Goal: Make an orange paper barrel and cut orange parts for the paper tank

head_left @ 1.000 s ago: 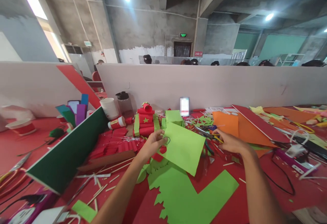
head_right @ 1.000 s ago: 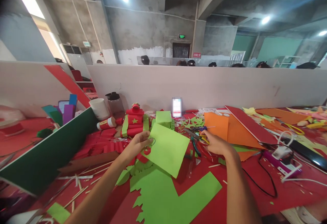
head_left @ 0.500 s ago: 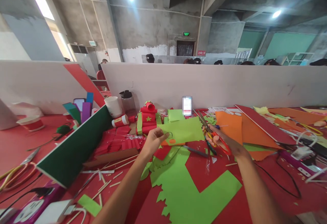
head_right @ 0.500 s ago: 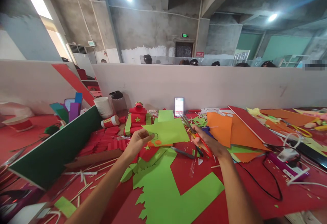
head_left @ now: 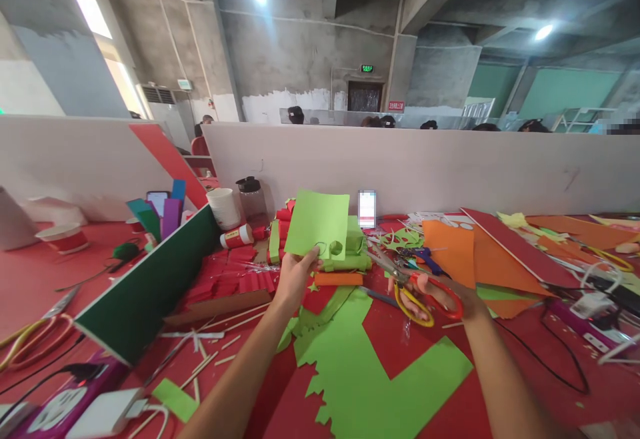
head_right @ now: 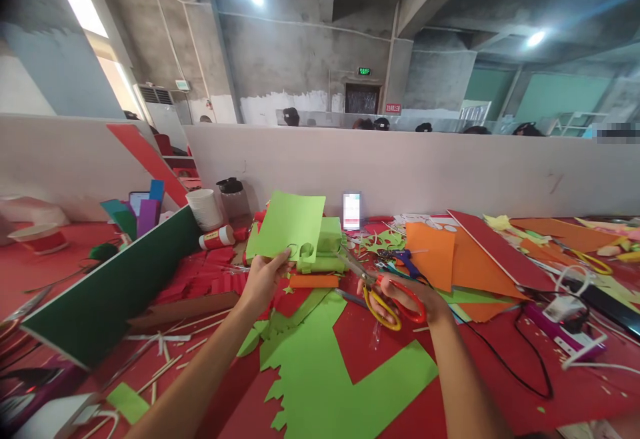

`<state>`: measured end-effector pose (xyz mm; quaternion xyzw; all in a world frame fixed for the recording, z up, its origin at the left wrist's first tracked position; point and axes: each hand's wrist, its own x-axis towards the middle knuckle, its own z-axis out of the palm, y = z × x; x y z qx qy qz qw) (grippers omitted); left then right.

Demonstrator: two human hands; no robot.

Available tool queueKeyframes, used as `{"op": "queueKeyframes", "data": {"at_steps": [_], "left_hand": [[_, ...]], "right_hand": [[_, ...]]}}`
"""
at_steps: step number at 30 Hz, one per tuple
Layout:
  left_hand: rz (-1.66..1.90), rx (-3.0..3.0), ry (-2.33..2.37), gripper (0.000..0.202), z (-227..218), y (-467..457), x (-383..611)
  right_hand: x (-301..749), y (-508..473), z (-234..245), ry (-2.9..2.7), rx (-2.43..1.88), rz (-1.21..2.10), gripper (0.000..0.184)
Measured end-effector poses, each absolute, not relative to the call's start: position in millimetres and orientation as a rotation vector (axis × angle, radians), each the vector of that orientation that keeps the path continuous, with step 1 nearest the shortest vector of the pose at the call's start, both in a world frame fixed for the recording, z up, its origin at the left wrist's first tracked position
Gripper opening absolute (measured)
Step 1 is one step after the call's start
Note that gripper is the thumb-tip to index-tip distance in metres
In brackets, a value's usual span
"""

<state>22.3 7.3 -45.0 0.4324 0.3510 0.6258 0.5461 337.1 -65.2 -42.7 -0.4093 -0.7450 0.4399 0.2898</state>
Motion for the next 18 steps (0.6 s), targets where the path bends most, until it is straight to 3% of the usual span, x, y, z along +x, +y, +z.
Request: {"op": "queueKeyframes", "data": {"at_steps": [9, 12, 18], "left_hand": [[1.582, 1.095, 0.870, 0.039, -52.3, 3.7, 33.1], [1.634, 1.135, 0.901, 0.035, -52.9, 2.2, 33.1], [1.641, 1.206, 1.000, 0.040, -59.0, 0.5, 35.9]], "right_hand": [[280.2, -75.6, -33.6, -2.005, -0.950, 1.501, 0.057], [258.0, -76.2, -26.9, -1.978, -0.919, 1.536, 0.045], [229.0, -71.9, -41.2, -1.879, -0.933, 1.474, 0.052]]}}
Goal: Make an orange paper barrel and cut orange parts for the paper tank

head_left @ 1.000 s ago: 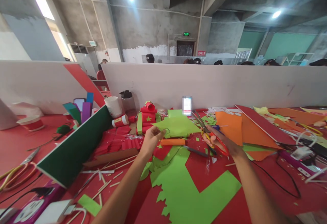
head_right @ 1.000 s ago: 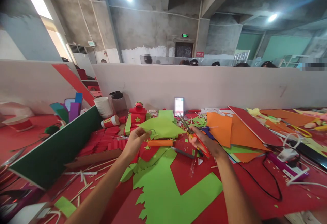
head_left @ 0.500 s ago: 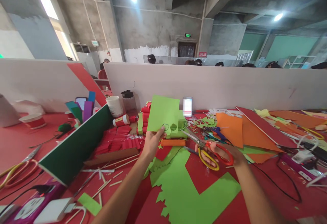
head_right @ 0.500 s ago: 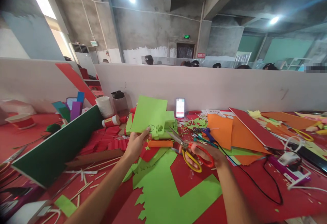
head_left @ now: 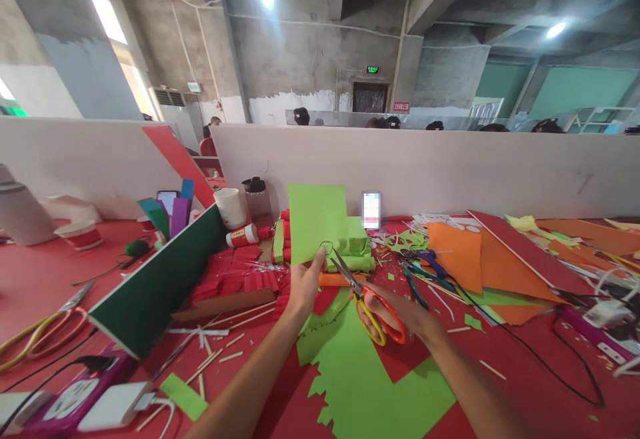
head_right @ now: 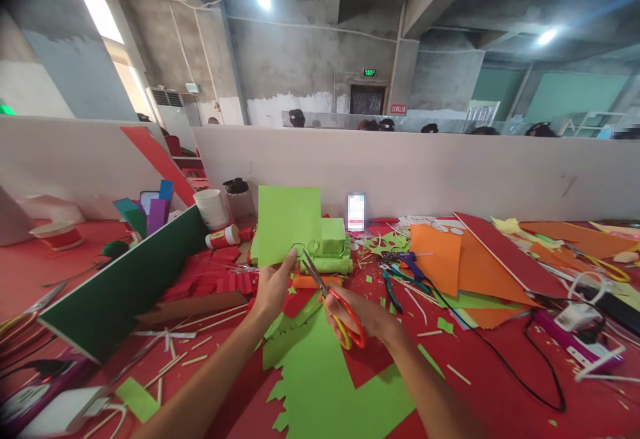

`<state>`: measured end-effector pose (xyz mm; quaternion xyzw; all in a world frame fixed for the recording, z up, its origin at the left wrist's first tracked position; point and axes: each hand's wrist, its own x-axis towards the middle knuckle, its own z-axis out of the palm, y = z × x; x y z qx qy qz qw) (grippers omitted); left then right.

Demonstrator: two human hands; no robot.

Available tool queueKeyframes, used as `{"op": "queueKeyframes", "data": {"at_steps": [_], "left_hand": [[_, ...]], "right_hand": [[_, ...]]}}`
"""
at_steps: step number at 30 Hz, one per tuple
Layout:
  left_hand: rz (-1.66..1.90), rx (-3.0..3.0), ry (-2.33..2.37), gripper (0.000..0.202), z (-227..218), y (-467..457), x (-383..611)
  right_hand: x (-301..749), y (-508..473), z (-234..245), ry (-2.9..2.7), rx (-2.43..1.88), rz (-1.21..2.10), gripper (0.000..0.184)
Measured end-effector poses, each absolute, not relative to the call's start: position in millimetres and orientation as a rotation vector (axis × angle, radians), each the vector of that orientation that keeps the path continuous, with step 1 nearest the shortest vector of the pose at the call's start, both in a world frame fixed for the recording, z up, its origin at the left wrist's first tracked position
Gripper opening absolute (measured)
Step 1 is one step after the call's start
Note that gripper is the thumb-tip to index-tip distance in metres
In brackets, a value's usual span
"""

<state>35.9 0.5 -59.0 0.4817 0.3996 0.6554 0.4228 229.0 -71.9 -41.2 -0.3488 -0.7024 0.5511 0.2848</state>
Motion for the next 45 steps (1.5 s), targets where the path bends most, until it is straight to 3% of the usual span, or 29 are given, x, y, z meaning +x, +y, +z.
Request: {"op": "queueKeyframes", "data": {"at_steps": [11, 45], "left_hand": [[1.554, 1.171, 1.001, 0.038, -63.9, -11.0, 49.7], [1.629, 1.269, 1.051, 0.028, -58.3, -6.9, 44.6]], "right_hand": [[192.9, -70.1, -58.9, -1.792, -0.967, 1.128, 0.049], [195.6, -65.4, -60.7, -1.851, -1.143, 0.942, 0.042]]}}
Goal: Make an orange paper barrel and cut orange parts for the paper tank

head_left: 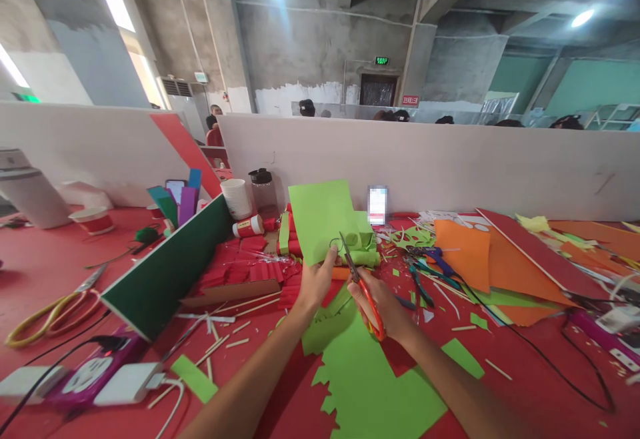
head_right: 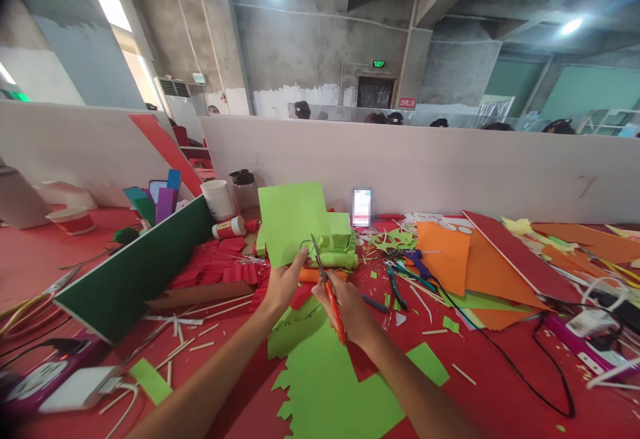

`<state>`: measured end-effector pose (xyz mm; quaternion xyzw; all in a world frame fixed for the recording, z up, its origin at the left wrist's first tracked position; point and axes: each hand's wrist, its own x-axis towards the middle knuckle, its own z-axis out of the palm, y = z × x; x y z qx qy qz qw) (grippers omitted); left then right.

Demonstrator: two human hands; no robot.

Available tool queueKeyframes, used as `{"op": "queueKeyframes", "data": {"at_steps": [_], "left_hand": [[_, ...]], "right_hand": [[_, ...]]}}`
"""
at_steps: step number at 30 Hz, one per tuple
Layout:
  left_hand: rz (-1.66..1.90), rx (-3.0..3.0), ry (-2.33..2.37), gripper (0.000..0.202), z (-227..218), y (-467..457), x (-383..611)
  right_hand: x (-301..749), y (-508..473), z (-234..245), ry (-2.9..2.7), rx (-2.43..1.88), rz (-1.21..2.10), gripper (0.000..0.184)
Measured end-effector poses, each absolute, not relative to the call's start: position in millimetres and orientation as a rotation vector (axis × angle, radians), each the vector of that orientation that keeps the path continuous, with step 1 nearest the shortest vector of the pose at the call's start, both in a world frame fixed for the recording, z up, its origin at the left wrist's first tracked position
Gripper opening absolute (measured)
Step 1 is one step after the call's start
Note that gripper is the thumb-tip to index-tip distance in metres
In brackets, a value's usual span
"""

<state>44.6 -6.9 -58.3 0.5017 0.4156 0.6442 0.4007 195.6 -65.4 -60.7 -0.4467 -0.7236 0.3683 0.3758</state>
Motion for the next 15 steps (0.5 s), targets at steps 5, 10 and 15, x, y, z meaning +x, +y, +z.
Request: {"op": "queueKeyframes", "data": {"at_steps": [5, 10, 15], "left_hand": [[1.628, 1.237, 1.034, 0.027, -53.1, -8.8, 44.2], [1.593, 1.227, 1.016, 0.028, -50.1, -12.1, 43.4], [1.557, 1.291, 0.986, 0.027, -54.2, -13.3, 43.0]], "right_hand": [[195.9, -62.8, -67.7, -1.787, -1.127, 1.046, 0.048], [197.1, -61.3, -68.9, -1.802, -1.124, 1.000, 0.047], [198.0, -63.4, -64.6, -1.810, -1.132, 0.949, 0.044]]}}
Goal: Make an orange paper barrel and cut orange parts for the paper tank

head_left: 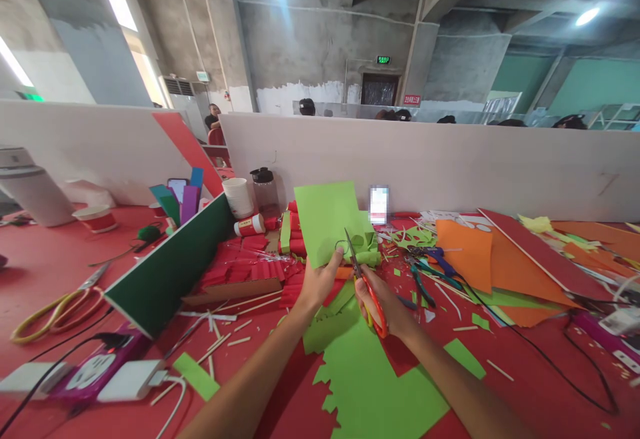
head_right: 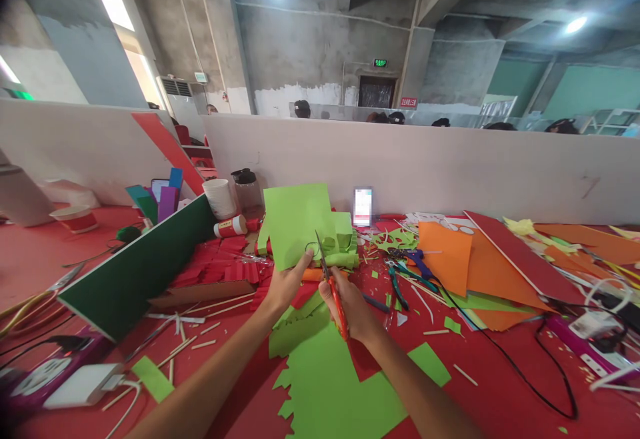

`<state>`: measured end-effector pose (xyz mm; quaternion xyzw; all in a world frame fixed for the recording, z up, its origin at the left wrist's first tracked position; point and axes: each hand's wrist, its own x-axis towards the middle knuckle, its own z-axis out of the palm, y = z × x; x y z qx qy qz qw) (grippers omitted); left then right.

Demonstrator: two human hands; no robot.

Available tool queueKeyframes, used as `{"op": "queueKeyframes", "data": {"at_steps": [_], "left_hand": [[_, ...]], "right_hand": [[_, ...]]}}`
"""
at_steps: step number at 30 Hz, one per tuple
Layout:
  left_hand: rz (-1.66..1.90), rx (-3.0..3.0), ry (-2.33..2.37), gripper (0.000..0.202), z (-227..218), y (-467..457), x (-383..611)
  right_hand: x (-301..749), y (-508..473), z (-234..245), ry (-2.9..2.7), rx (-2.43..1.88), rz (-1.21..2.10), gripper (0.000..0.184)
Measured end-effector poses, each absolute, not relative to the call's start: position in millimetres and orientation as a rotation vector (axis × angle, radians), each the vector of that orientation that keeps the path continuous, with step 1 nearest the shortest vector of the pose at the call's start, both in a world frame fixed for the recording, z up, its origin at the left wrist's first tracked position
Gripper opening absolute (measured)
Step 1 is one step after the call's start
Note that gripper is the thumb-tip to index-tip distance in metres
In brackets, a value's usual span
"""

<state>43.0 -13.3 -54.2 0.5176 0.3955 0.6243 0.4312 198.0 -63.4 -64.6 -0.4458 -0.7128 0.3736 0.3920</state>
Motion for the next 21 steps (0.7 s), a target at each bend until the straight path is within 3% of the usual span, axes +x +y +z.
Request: {"op": "queueKeyframes", "data": {"at_steps": [21], "left_hand": [[1.544, 1.301, 1.021, 0.032, -49.0, -12.6, 40.4]], "right_hand": [[202.5, -61.9, -59.2, -1.811, -1.089, 0.978, 0.043]]}}
